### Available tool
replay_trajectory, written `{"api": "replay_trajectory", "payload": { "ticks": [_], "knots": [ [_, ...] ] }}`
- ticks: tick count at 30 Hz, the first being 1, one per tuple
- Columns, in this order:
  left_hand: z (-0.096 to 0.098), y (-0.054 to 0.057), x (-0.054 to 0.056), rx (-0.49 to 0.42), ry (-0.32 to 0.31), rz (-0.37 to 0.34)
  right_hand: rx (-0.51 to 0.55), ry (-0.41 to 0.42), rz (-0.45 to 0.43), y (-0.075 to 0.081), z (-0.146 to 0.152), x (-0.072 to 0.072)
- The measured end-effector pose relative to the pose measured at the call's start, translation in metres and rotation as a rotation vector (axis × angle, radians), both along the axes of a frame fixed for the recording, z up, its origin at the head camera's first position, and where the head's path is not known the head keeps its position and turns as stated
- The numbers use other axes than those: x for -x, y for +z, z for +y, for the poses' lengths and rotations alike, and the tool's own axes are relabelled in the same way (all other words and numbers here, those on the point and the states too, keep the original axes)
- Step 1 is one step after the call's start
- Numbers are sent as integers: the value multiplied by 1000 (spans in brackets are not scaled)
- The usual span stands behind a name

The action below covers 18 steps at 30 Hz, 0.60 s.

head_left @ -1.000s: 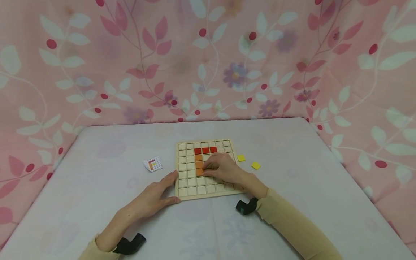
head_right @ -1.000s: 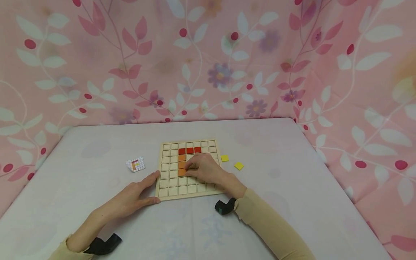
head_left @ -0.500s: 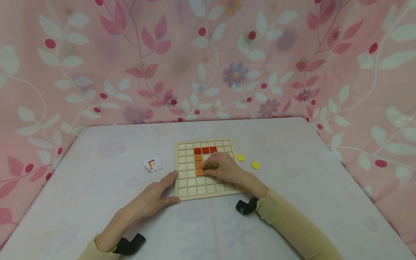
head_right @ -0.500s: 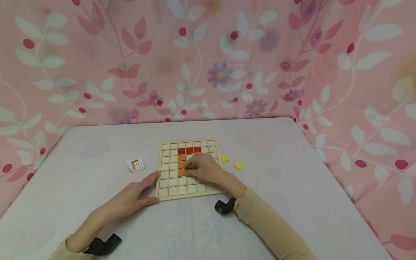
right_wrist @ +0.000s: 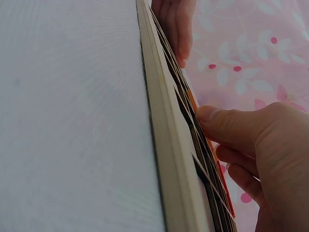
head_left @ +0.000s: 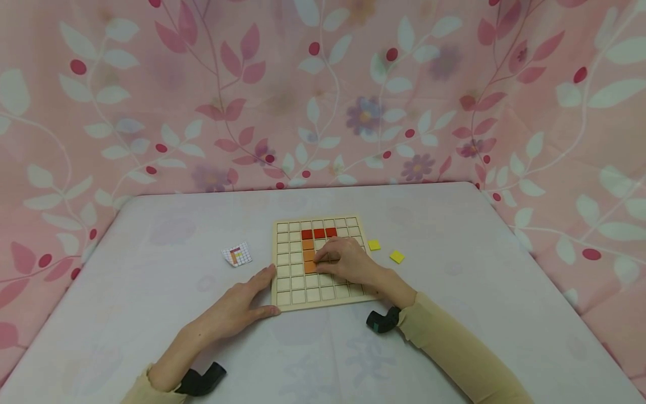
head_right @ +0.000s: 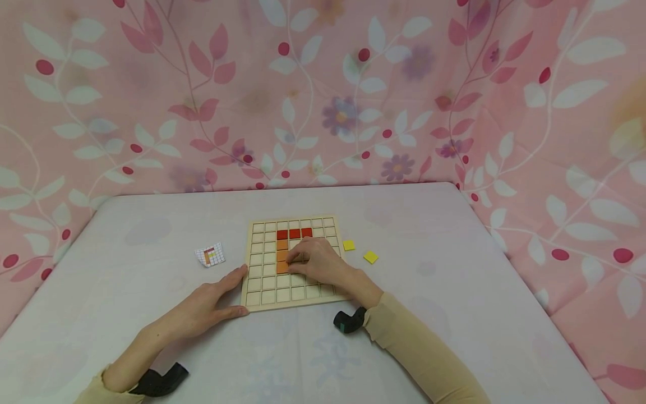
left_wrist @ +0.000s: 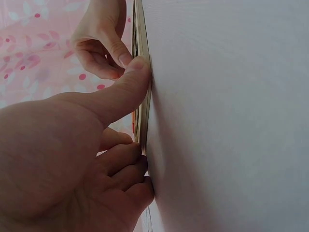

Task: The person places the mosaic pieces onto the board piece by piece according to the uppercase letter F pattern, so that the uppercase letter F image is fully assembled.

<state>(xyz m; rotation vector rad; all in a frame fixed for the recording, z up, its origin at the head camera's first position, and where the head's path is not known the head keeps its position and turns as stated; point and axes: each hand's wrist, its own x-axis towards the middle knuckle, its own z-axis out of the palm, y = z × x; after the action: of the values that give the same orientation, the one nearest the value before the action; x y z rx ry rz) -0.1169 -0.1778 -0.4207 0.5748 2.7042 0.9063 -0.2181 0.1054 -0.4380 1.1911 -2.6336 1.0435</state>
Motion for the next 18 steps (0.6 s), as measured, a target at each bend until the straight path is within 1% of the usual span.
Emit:
{"api": "replay_trajectory", "payload": {
  "ticks": [5, 18],
  "knots": [
    [0, 0, 0, -2, 0, -1, -6, 2, 7, 1, 0, 0],
    [0, 0, 0, 6, 0, 7, 39, -4, 18, 0, 3, 2]
  ]
}}
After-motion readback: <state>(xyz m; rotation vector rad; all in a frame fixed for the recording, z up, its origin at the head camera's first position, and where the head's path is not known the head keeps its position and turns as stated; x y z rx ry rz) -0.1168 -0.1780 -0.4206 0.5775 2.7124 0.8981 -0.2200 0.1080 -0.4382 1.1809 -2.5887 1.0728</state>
